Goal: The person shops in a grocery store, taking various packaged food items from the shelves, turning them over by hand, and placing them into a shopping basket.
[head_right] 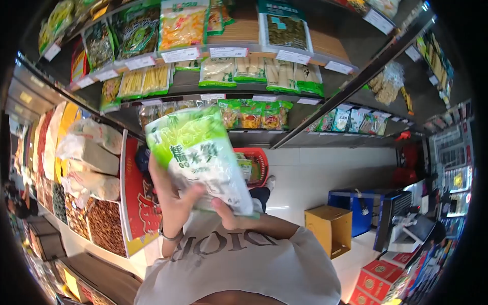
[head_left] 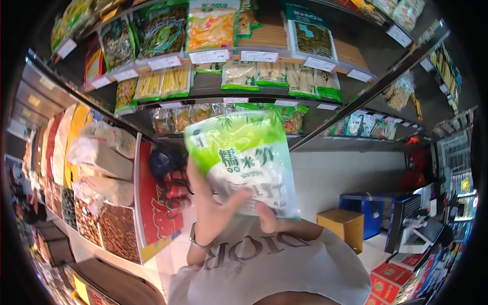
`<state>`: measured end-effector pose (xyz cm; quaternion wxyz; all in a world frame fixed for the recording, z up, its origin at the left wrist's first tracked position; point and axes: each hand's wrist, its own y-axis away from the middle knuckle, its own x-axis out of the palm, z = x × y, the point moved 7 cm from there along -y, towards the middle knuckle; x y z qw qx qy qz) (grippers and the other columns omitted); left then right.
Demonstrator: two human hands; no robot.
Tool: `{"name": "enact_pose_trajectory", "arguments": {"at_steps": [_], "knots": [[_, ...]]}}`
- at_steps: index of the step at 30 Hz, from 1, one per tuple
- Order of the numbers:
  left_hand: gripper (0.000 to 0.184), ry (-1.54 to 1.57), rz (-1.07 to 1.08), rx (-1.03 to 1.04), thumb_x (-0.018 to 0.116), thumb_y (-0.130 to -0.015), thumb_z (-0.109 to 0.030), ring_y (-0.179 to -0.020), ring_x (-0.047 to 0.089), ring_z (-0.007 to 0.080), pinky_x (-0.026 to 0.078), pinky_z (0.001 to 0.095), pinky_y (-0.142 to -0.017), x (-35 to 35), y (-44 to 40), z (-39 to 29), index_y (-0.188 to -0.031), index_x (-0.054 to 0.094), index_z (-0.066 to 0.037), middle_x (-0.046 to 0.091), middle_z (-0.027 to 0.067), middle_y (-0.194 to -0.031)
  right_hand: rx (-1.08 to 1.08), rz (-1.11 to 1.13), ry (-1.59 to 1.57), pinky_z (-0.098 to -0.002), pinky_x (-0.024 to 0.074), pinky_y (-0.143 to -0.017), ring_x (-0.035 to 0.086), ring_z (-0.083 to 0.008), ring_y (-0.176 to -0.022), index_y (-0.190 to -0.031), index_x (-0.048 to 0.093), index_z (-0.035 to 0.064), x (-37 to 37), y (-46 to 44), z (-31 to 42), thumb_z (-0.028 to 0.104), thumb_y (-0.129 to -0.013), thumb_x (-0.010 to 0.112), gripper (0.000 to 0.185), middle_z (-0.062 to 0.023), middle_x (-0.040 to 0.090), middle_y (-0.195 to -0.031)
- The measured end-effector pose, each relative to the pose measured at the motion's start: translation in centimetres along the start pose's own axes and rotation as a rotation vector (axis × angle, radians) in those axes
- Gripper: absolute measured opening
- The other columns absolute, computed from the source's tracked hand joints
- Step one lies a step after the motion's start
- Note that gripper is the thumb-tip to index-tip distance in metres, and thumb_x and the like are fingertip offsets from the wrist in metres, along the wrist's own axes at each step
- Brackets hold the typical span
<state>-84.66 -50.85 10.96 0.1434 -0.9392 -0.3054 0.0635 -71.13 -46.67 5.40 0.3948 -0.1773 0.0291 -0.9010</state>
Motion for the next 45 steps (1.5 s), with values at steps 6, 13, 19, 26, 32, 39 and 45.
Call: {"name": "enact_pose_trajectory", "arguments": {"at_steps": [6, 13, 19, 26, 32, 39, 45], "knots": [[0.130, 1.146, 0.357, -0.383, 0.084, -0.065, -0.054, -0.147, 0.016, 0.0393, 0.025, 0.0578, -0.116, 4.9, 0.3, 1.5, -0.156, 0.001, -0.013, 0.013, 0.0214, -0.159, -0.651, 0.161, 1.036, -0.0507, 0.0390, -0.108, 0.035, -0.0444, -0.138, -0.134, 0.048, -0.0018, 4.8, -3.2, 7.9, 0.023, -0.075, 0.075, 0.070, -0.0247, 0.035, -0.150], [0.125, 1.208, 0.280, -0.520, 0.073, -0.065, -0.072, -0.141, 0.028, 0.0459, 0.027, 0.0619, -0.114, 3.9, -0.3, 4.0, -0.155, 0.012, -0.008, 0.024, 0.0277, -0.154, -0.407, 0.315, 0.806, -0.0470, 0.0424, -0.106, 0.030, -0.0424, -0.140, -0.132, 0.055, 0.0077, 0.9, -1.7, 8.1, 0.009, -0.074, 0.070, 0.060, -0.0163, 0.035, -0.151], [0.114, 1.464, 0.393, -0.601, 0.063, -0.072, -0.078, -0.134, 0.040, 0.0430, 0.040, 0.0539, -0.109, 5.0, 0.3, 1.0, -0.151, 0.025, -0.005, 0.037, 0.0264, -0.148, -0.146, -0.217, 0.133, -0.0407, 0.0470, -0.100, 0.046, -0.0297, -0.127, -0.140, 0.042, 0.0018, -5.0, 1.7, 3.7, 0.009, -0.085, 0.067, 0.061, -0.0161, 0.045, -0.137], [0.066, 0.778, 0.214, -0.813, 0.053, -0.093, -0.035, -0.124, 0.053, 0.0286, 0.043, 0.0404, -0.105, 3.3, 2.8, 9.2, -0.143, 0.035, 0.003, 0.051, 0.0174, -0.137, 0.132, -0.313, -0.185, -0.0363, 0.0391, -0.104, 0.049, -0.0193, -0.125, -0.143, 0.035, -0.0012, -6.1, 3.0, 0.3, -0.001, -0.089, 0.065, 0.062, -0.0121, 0.051, -0.134], [0.051, 0.473, 0.375, -0.841, 0.049, -0.094, -0.013, -0.122, 0.053, 0.0233, 0.040, 0.0346, -0.104, 5.2, 2.4, 12.9, -0.141, 0.039, 0.004, 0.052, 0.0141, -0.136, 0.294, -0.508, -0.081, -0.0299, 0.0412, -0.101, 0.052, -0.0143, -0.118, -0.137, 0.044, -0.0033, -9.7, 4.3, -4.2, -0.002, -0.090, 0.064, 0.051, -0.0098, 0.058, -0.126], [0.050, 0.276, 0.420, -0.753, 0.052, -0.094, -0.009, -0.114, 0.057, 0.0192, 0.044, 0.0309, -0.098, 7.0, 3.4, 18.6, -0.142, 0.040, 0.002, 0.059, 0.0125, -0.126, 0.398, -0.529, 0.092, -0.0273, 0.0498, -0.086, 0.061, -0.0120, -0.098, -0.136, 0.047, -0.0029, -13.8, 5.8, -9.7, -0.001, -0.093, 0.061, 0.045, -0.0087, 0.065, -0.112], [0.047, 0.216, 0.386, -0.848, 0.053, -0.091, -0.005, -0.099, 0.059, 0.0161, 0.049, 0.0310, -0.087, 8.7, 5.2, 27.4, -0.136, 0.046, 0.004, 0.062, 0.0101, -0.114, 0.415, -0.597, 0.563, -0.0310, 0.0527, -0.067, 0.067, -0.0200, -0.069, -0.113, 0.063, 0.0001, -20.2, 6.1, -16.1, 0.008, -0.084, 0.069, 0.030, -0.0133, 0.066, -0.076]]}}
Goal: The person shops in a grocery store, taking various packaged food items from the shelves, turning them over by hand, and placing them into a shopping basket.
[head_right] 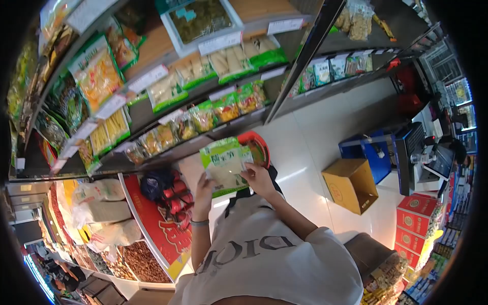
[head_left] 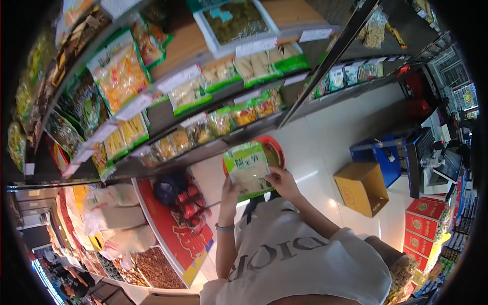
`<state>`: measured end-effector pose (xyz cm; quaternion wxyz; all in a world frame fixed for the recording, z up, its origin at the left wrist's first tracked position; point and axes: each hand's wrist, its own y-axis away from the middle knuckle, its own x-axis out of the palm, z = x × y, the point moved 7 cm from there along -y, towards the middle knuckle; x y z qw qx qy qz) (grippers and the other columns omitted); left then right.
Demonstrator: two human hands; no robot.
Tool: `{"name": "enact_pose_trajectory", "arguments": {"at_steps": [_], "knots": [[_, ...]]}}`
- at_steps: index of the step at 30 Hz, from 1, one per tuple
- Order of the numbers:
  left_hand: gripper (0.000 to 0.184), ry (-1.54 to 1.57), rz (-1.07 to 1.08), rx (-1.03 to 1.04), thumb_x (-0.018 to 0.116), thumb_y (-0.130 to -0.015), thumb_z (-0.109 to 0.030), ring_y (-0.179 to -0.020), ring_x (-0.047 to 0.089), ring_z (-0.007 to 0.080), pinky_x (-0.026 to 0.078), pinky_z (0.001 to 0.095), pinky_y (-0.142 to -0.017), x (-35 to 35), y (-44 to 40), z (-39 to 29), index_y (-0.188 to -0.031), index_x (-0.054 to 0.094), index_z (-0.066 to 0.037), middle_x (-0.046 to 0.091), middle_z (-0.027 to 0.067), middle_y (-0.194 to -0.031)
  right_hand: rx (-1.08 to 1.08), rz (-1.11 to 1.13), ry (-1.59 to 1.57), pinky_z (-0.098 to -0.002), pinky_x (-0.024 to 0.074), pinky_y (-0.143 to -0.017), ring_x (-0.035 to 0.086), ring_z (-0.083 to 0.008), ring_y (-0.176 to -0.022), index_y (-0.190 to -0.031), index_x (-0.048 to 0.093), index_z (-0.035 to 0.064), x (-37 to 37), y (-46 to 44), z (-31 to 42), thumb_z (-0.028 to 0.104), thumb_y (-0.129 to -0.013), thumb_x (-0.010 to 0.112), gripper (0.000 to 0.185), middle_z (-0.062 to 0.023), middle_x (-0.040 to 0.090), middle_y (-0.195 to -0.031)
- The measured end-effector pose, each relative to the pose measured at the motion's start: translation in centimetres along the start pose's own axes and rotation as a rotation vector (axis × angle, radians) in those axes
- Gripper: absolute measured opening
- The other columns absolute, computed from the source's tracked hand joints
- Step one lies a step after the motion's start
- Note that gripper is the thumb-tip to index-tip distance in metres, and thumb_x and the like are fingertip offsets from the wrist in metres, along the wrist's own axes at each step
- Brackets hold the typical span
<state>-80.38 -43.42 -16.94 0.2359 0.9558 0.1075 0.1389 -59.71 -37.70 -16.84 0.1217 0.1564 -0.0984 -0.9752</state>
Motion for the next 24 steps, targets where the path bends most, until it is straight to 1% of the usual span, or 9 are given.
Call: {"name": "enact_pose_trajectory", "arguments": {"at_steps": [3, 5, 6, 9, 11, 13, 15, 18, 24], "knots": [[0.042, -0.397, -0.168, 0.245, 0.052, -0.093, -0.006, -0.101, 0.059, 0.0195, 0.049, 0.0323, -0.086, -0.6, -2.4, 1.7, -0.134, 0.047, 0.001, 0.062, 0.0121, -0.111, -0.098, -0.077, 0.109, -0.0328, 0.0543, -0.073, 0.068, -0.0185, -0.084, -0.113, 0.063, 0.0014, -1.4, -2.1, -3.6, 0.001, -0.088, 0.063, 0.025, -0.0114, 0.067, -0.087], [0.038, -0.617, -0.200, 0.226, 0.053, -0.093, -0.006, -0.102, 0.061, 0.0218, 0.050, 0.0332, -0.087, 0.8, -3.0, 0.1, -0.131, 0.051, -0.001, 0.062, 0.0146, -0.112, -0.105, -0.136, 0.090, -0.0319, 0.0533, -0.072, 0.067, -0.0181, -0.081, -0.111, 0.063, 0.0014, -3.4, -3.3, -3.3, 0.000, -0.088, 0.063, 0.023, -0.0109, 0.065, -0.086], [0.035, -0.608, -0.144, 0.159, 0.053, -0.093, -0.005, -0.104, 0.062, 0.0233, 0.049, 0.0344, -0.090, 2.0, -3.4, -1.6, -0.128, 0.053, -0.001, 0.063, 0.0159, -0.115, -0.087, -0.182, 0.084, -0.0310, 0.0523, -0.070, 0.065, -0.0177, -0.078, -0.109, 0.063, 0.0014, -4.5, -4.0, -3.0, -0.001, -0.087, 0.062, 0.022, -0.0105, 0.064, -0.085], [0.030, -0.579, -0.101, 0.476, 0.050, -0.094, -0.003, -0.108, 0.061, 0.0226, 0.048, 0.0346, -0.094, 5.9, -5.9, -5.9, -0.123, 0.056, 0.001, 0.064, 0.0140, -0.116, -0.080, -0.195, 0.013, -0.0291, 0.0471, -0.062, 0.057, -0.0138, -0.066, -0.109, 0.062, 0.0014, -8.0, -6.2, 1.0, 0.003, -0.085, 0.063, 0.024, -0.0080, 0.057, -0.071], [0.029, -0.543, -0.106, 0.487, 0.049, -0.094, -0.003, -0.109, 0.060, 0.0221, 0.048, 0.0339, -0.094, 8.2, -7.9, -8.0, -0.122, 0.057, 0.001, 0.064, 0.0133, -0.116, -0.214, -0.215, -0.177, -0.0269, 0.0434, -0.060, 0.050, -0.0094, -0.064, -0.109, 0.062, 0.0009, -9.2, -8.5, 0.9, 0.002, -0.087, 0.061, 0.022, -0.0030, 0.052, -0.069], [0.028, -0.505, -0.111, 0.501, 0.049, -0.095, -0.003, -0.110, 0.060, 0.0216, 0.049, 0.0333, -0.094, 11.9, -9.7, -12.2, -0.120, 0.058, 0.001, 0.063, 0.0125, -0.117, -0.009, -0.150, -0.271, -0.0254, 0.0415, -0.058, 0.047, -0.0081, -0.062, -0.110, 0.062, 0.0004, -11.0, -9.8, 2.7, 0.001, -0.088, 0.059, 0.023, 0.0012, 0.051, -0.069], [0.031, -0.215, 0.004, 0.494, 0.049, -0.092, 0.001, -0.110, 0.060, 0.0222, 0.048, 0.0310, -0.089, 16.1, -11.7, -15.8, -0.123, 0.056, 0.000, 0.061, 0.0134, -0.120, -0.001, -0.140, -0.339, -0.0239, 0.0389, -0.056, 0.045, -0.0066, -0.062, -0.111, 0.063, 0.0022, -13.1, -10.3, 4.7, 0.001, -0.089, 0.058, 0.023, 0.0036, 0.050, -0.071], [0.035, -0.342, 0.021, 0.662, 0.053, -0.093, 0.000, -0.107, 0.061, 0.0218, 0.050, 0.0305, -0.086, 21.2, -17.3, -18.5, -0.128, 0.050, 0.001, 0.057, 0.0132, -0.121, 0.186, -0.037, -0.758, -0.0225, 0.0341, -0.054, 0.041, -0.0054, -0.060, -0.112, 0.062, 0.0022, -15.2, -9.9, 6.7, 0.002, -0.089, 0.057, 0.024, 0.0040, 0.048, -0.071], [0.044, 0.039, -0.029, 0.341, 0.052, -0.094, -0.004, -0.101, 0.065, 0.0289, 0.056, 0.0370, -0.085, 27.1, -24.2, -18.5, -0.133, 0.032, 0.003, 0.049, 0.0159, -0.112, 0.338, 0.054, -1.206, -0.0225, 0.0276, -0.052, 0.035, -0.0055, -0.058, -0.104, 0.058, 0.0037, -19.5, -8.4, 6.7, 0.002, -0.088, 0.056, 0.017, 0.0034, 0.042, -0.071]]}}
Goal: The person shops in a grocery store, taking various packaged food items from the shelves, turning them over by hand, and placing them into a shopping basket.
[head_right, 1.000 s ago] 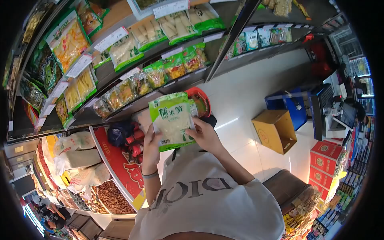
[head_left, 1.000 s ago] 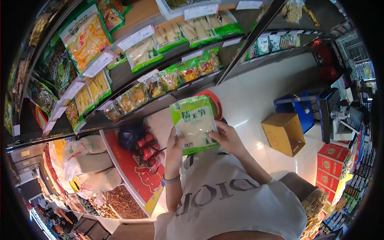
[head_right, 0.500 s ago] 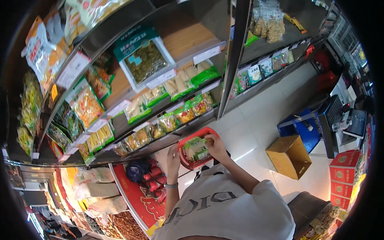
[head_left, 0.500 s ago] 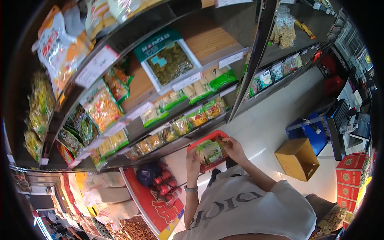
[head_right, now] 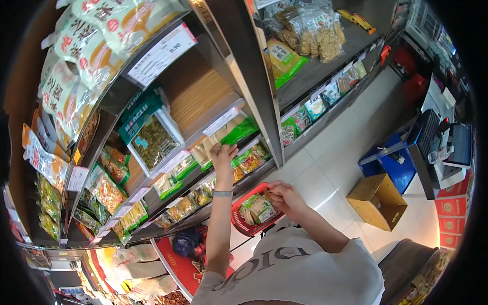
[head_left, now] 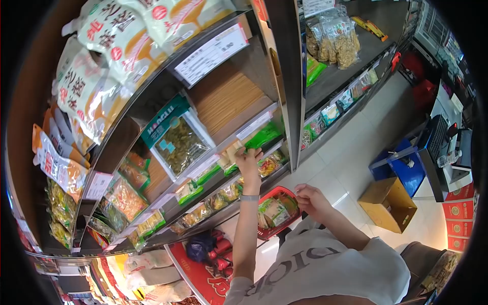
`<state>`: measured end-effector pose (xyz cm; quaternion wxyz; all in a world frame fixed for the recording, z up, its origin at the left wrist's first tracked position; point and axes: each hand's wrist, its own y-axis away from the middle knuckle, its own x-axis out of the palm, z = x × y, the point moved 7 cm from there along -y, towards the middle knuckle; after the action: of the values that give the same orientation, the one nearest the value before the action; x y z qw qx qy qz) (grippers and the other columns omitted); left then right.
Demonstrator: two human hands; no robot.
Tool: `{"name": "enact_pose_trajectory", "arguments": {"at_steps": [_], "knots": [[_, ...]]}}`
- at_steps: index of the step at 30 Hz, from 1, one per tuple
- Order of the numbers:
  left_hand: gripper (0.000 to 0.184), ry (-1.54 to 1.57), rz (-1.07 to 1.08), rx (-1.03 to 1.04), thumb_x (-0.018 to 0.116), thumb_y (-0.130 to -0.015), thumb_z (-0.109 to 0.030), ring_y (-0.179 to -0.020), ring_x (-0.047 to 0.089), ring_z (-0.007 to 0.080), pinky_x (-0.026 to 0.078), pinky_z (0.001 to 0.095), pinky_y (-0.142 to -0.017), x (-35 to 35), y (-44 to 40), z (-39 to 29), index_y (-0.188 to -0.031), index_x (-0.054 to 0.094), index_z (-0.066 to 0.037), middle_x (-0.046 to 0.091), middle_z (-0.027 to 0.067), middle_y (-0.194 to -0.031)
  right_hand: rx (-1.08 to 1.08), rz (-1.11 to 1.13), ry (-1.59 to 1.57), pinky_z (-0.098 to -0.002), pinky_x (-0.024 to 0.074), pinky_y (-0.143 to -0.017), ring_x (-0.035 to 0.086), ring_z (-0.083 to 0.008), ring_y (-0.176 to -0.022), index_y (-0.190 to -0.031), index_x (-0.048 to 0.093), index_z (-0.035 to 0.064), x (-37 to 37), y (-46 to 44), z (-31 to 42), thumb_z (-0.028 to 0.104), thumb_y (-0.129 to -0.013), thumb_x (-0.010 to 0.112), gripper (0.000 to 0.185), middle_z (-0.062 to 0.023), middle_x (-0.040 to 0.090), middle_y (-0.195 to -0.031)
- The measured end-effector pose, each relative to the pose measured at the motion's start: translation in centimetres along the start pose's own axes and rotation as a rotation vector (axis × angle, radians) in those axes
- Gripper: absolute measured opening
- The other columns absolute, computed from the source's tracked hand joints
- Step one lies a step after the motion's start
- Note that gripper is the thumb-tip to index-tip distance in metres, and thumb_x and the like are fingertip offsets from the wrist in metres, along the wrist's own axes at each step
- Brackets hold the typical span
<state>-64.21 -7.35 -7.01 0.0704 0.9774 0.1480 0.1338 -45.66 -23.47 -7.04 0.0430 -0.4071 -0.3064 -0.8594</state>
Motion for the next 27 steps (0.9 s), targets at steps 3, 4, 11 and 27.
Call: {"name": "enact_pose_trajectory", "arguments": {"at_steps": [3, 4, 11, 27], "knots": [[0.049, 0.178, -0.127, -0.090, 0.057, -0.094, -0.009, -0.091, 0.069, 0.0293, 0.057, 0.0353, -0.077, 0.2, -0.8, -0.5, -0.132, 0.027, 0.000, 0.052, 0.0164, -0.114, 0.028, -0.129, -0.147, -0.0226, 0.0276, -0.052, 0.034, -0.0062, -0.057, -0.095, 0.056, 0.0067, -2.2, -0.4, 0.5, 0.000, -0.087, 0.055, 0.010, 0.0038, 0.039, -0.069], [0.046, 0.167, -0.096, -0.112, 0.058, -0.094, -0.011, -0.087, 0.070, 0.0262, 0.056, 0.0325, -0.070, 0.9, -0.7, -1.5, -0.130, 0.031, -0.002, 0.054, 0.0129, -0.110, 0.065, -0.161, -0.221, -0.0227, 0.0275, -0.052, 0.033, -0.0065, -0.056, -0.092, 0.055, 0.0076, -3.0, -0.5, 0.0, -0.001, -0.087, 0.054, 0.010, 0.0044, 0.037, -0.067], [0.013, 0.222, -0.194, -0.283, 0.065, -0.092, -0.019, -0.052, 0.034, 0.0078, 0.032, 0.0193, -0.048, -0.9, -5.3, 2.9, -0.104, 0.067, -0.015, 0.056, -0.0056, -0.082, 0.320, -0.075, -0.600, -0.0234, 0.0284, -0.051, 0.031, -0.0074, -0.053, -0.084, 0.053, 0.0098, -3.7, -0.8, -0.8, -0.001, -0.085, 0.054, 0.011, 0.0062, 0.032, -0.062], [0.046, 0.336, -0.015, -0.304, 0.065, -0.091, -0.015, -0.088, 0.067, 0.0161, 0.053, 0.0223, -0.069, -7.3, 21.9, -0.2, -0.134, 0.047, -0.010, 0.067, 0.0086, -0.104, 0.100, 0.410, 0.570, -0.0215, 0.0496, -0.082, 0.063, -0.0083, -0.095, -0.135, 0.052, 0.0110, 2.2, -2.0, 0.7, 0.031, -0.090, 0.065, 0.051, -0.0035, 0.065, -0.110]]}}
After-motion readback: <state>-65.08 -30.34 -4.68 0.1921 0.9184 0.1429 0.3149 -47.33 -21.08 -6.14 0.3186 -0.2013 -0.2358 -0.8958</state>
